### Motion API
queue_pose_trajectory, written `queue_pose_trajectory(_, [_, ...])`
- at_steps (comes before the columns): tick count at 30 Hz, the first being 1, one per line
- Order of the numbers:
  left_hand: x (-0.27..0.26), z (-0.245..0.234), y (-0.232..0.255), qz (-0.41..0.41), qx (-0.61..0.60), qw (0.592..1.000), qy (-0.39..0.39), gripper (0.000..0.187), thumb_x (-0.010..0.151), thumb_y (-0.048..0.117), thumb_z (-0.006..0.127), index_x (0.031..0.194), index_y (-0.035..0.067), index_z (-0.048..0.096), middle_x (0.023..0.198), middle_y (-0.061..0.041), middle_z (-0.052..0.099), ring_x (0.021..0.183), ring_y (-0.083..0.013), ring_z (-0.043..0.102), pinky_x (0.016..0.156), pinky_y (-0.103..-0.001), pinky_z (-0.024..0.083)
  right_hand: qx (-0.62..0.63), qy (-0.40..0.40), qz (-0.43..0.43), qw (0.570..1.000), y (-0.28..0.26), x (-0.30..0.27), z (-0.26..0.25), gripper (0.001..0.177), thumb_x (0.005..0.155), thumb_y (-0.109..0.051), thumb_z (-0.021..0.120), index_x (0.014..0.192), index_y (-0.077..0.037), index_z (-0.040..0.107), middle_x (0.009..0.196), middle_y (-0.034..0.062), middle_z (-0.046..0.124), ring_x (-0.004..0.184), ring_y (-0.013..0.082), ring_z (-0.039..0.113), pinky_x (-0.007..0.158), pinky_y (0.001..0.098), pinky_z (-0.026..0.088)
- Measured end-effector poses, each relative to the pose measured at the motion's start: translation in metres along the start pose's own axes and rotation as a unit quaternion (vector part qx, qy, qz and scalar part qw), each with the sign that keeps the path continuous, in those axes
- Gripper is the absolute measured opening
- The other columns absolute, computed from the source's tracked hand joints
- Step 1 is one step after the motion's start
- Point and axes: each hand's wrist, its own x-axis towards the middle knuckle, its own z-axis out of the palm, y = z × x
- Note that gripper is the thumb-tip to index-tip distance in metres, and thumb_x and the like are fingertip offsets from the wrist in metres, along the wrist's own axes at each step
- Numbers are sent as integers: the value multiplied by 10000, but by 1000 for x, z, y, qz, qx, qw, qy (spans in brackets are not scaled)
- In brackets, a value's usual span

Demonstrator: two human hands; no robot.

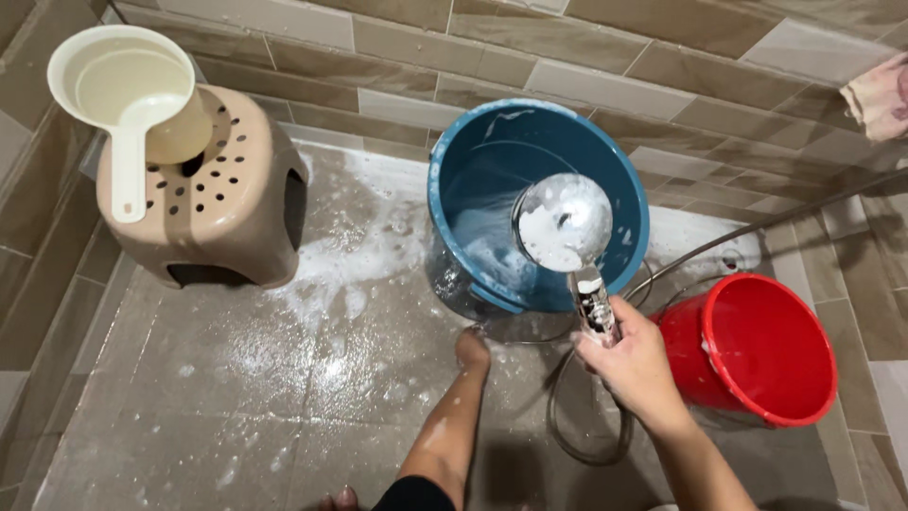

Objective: The person rinses a blue bucket with a handheld shower head, then sprays a cleaning solution onto the tiled floor. They scrub the floor with a purple brush, focusing on the area near a wooden door and a toilet.

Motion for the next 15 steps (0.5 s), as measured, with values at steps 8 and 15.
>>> queue_pose_trajectory(8, [0, -53, -7, -84, -451, 886, -64, 353, 1126, 318, 478, 1082, -3, 621, 780, -74, 643, 667, -209, 595, 631, -383, 482, -66, 19, 18, 997, -8, 17, 15, 186, 806, -94, 775, 939, -48, 654, 650, -35, 559, 564, 66, 501, 497, 267, 436])
queue_pose_trajectory(15, [-6, -170, 78, 85, -272, 954, 90, 357, 1089, 279, 489, 1308, 79, 686, 745, -12, 653, 574, -105, 531, 525, -298, 452, -182, 33, -61, 981, -3, 25, 23, 233, 760, -112, 741, 941, -15, 630, 736, 72, 618, 666, 148, 569, 614, 321, 498])
